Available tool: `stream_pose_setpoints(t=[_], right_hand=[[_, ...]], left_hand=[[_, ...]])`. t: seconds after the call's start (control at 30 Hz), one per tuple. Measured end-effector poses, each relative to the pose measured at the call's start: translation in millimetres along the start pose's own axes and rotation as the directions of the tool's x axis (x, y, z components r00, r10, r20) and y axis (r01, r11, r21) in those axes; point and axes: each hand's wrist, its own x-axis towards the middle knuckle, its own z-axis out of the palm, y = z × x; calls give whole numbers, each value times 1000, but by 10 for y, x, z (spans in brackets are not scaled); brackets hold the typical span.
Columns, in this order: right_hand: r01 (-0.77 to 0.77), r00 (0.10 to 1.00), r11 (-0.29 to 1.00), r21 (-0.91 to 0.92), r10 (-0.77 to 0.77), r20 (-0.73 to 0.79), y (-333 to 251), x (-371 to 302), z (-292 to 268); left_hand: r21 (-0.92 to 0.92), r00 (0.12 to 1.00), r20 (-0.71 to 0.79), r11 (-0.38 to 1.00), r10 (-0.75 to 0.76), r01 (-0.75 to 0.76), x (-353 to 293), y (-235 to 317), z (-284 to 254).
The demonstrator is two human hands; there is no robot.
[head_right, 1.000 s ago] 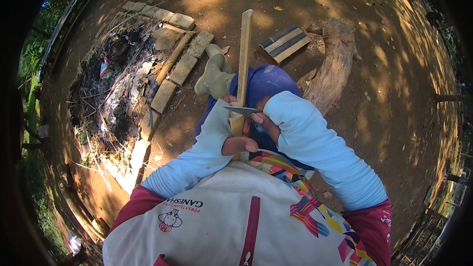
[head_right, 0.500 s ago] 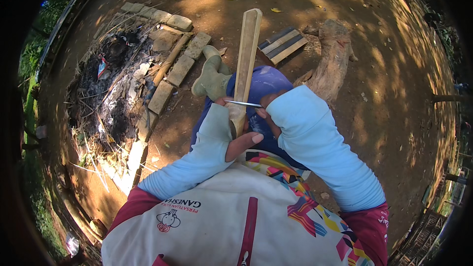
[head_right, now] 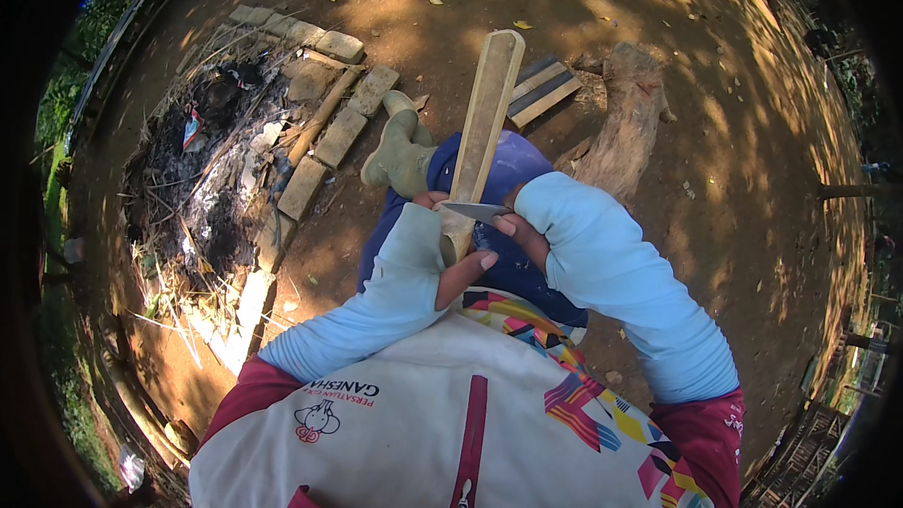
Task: The person sits on the ground and uses a knife to carve a long piece of wood. They hold the wood with their left hand and carefully shave off thin layers with the knife in their right hand, rotating the wood to work on different sides.
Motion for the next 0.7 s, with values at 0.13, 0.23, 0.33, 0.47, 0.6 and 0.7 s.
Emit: stream_pose_setpoints(t=[0.13, 0.23, 0.33, 0.47, 0.6, 0.7], right_hand=[[-33, 998, 999, 42, 35, -59, -12, 1, -10], [10, 995, 999, -44, -14, -96, -23, 19, 6], [28, 997, 994, -106, -36, -75, -25, 40, 9], [-17, 1000, 985, -173, 17, 1, -58, 44, 23], [18, 1000, 987, -159, -21, -15, -16, 16, 79], [-26, 999, 998, -49, 27, 18, -37, 15, 10]], left_hand=[[-10, 999, -24, 999, 36, -36, 38, 27, 5], [13, 999, -26, 1000, 27, -27, 36, 50, -2], [15, 999, -30, 1000, 17, -17, 32, 1, 21], [83, 999, -39, 996, 33, -30, 15, -53, 39], [100, 1000, -24, 995, 5, -2, 16, -13, 6], [91, 1000, 0, 996, -24, 23, 10, 20, 4]])
